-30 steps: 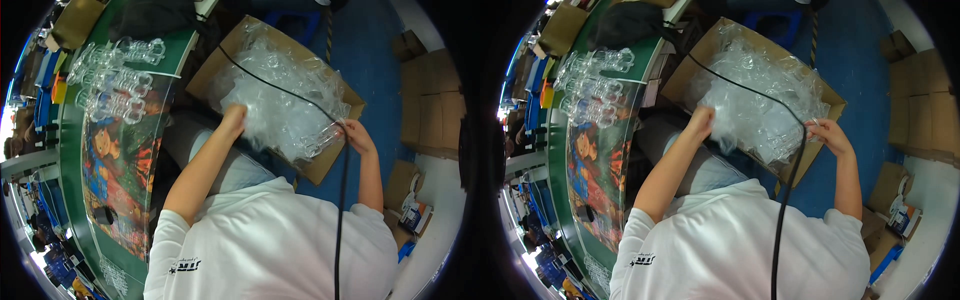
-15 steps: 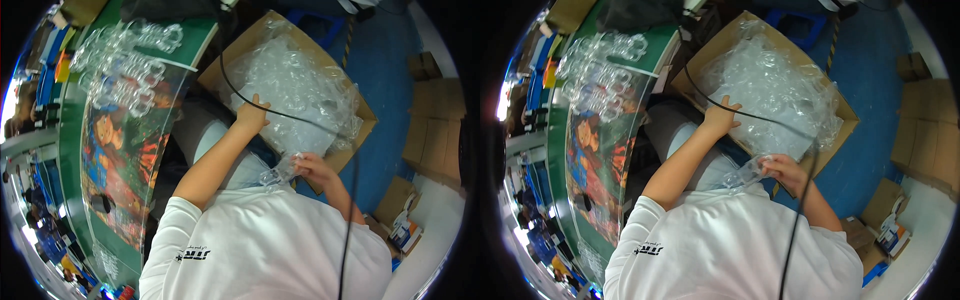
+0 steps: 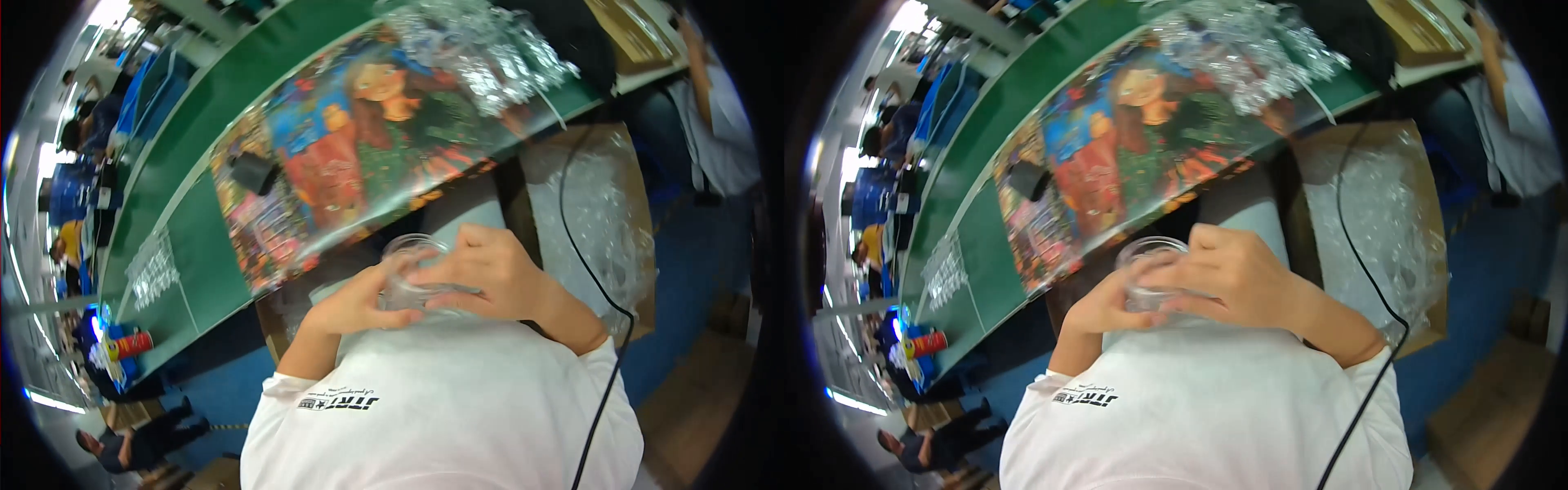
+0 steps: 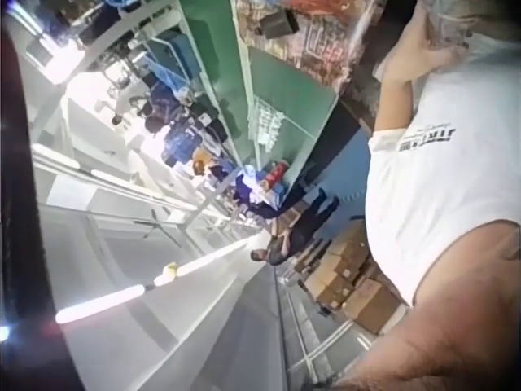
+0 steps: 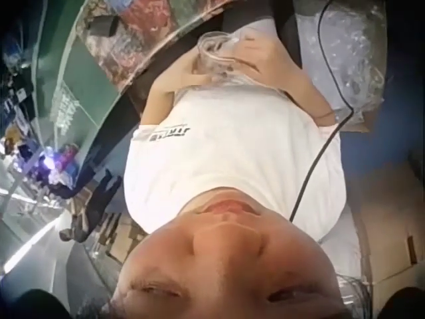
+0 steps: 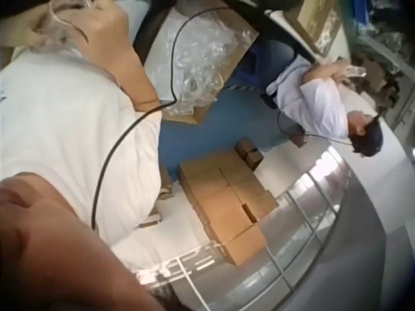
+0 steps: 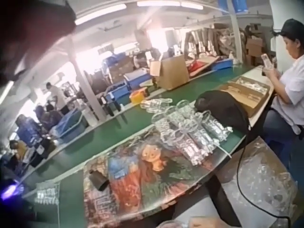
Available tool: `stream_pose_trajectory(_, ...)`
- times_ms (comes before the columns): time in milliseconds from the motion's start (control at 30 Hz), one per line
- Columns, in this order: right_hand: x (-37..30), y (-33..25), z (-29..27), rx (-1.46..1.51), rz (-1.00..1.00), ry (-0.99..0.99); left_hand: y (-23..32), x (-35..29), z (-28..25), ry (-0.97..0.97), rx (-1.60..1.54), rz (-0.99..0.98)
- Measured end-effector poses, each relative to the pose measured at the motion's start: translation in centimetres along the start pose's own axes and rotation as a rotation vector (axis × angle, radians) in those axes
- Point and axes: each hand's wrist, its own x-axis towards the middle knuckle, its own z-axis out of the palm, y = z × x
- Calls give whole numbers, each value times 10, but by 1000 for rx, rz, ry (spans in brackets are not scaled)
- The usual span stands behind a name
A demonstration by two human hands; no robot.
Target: The recorder is packaging plastic components into bags and sealing them at a factory workbench.
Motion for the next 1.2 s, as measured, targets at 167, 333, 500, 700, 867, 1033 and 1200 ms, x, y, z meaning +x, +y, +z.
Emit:
stream_pose_trajectory(167, 135, 15, 40, -220, -368, 130, -7, -95, -26, 499, -47, 390)
stream_pose_trajectory(333, 244, 78, 105, -795, -714, -87, -4, -139, -59, 742, 15, 498)
stream_pose_trajectory(500, 295, 108, 140, -830, -1065, -292, 11, -155, -104, 891, 224, 433)
stream_pose_trajectory(700, 277, 102, 108, -475, -701, -86, 16, -135, -166, 974, 461, 399)
stream_pose_trajectory(867, 259, 64, 92, 729, 86, 228, 14, -102, -204, 967, 495, 529)
stream_pose_trajectory(1033, 245, 86, 83, 1354, 306, 151, 12, -85, -205, 1015, 359, 583)
stream_pose_trajectory(1200, 241, 73, 86, 1413, 241, 167, -10, -82, -206, 1065, 405, 550)
